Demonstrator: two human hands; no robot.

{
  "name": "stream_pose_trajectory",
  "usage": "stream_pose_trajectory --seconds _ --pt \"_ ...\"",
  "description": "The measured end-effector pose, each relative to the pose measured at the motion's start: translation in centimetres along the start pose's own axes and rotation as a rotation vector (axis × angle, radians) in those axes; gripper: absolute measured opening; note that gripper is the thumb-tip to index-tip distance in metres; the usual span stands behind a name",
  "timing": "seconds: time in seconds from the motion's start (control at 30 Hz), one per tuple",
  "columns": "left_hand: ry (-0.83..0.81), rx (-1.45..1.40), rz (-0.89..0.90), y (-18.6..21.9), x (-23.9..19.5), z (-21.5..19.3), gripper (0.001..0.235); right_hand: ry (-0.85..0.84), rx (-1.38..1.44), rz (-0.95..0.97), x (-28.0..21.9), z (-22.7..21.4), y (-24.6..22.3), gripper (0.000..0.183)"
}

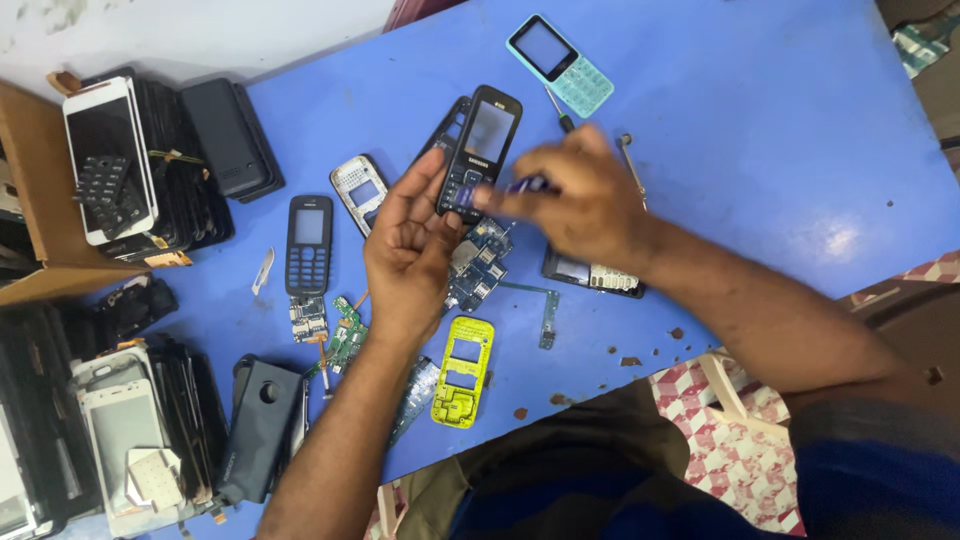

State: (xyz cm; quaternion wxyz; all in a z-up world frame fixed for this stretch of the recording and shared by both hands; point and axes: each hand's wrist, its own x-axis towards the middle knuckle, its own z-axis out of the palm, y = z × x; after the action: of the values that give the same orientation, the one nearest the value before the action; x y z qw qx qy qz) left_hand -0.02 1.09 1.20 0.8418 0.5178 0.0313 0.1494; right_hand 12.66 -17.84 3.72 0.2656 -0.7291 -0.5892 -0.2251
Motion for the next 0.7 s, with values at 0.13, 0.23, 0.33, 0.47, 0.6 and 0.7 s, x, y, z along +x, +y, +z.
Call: stream_pose_trajectory --seconds 0.13,0.23,0.33,0.47,0.6,0.7 --pt "0.030 0.013 -0.010 -0.3 0.1 -0.3 0.055 -0.040 -0.023 0.081 -0.2 -0.2 0.3 0.048" --pt "0.022 -0.039 -0.011 -0.7 0.0 -0.7 0.052 -0.042 0.072 -0.031 1.4 -0.4 -0.4 0.037" --pt "0.068 0.056 -0.064 -1.6 0.0 -1.2 0.054 -0.007 0.047 0.100 2.8 -1.2 0.0 0.030" --pt "-0.028 0.086 0.064 -3.8 -0.8 -1.9 0.057 -0.030 -0.194 -0.033 2.0 -0.2 0.0 0.044" --pt "-0.071 0.175 0.110 -5.2 -1.1 -2.2 0.058 -0.095 0.049 -0.019 0.5 2.6 -1.9 0.042" --pt "-0.048 0.245 0.110 -5.4 -1.3 -1.7 0.060 -0.122 0.108 0.009 0.8 3.2 -3.1 0.041"
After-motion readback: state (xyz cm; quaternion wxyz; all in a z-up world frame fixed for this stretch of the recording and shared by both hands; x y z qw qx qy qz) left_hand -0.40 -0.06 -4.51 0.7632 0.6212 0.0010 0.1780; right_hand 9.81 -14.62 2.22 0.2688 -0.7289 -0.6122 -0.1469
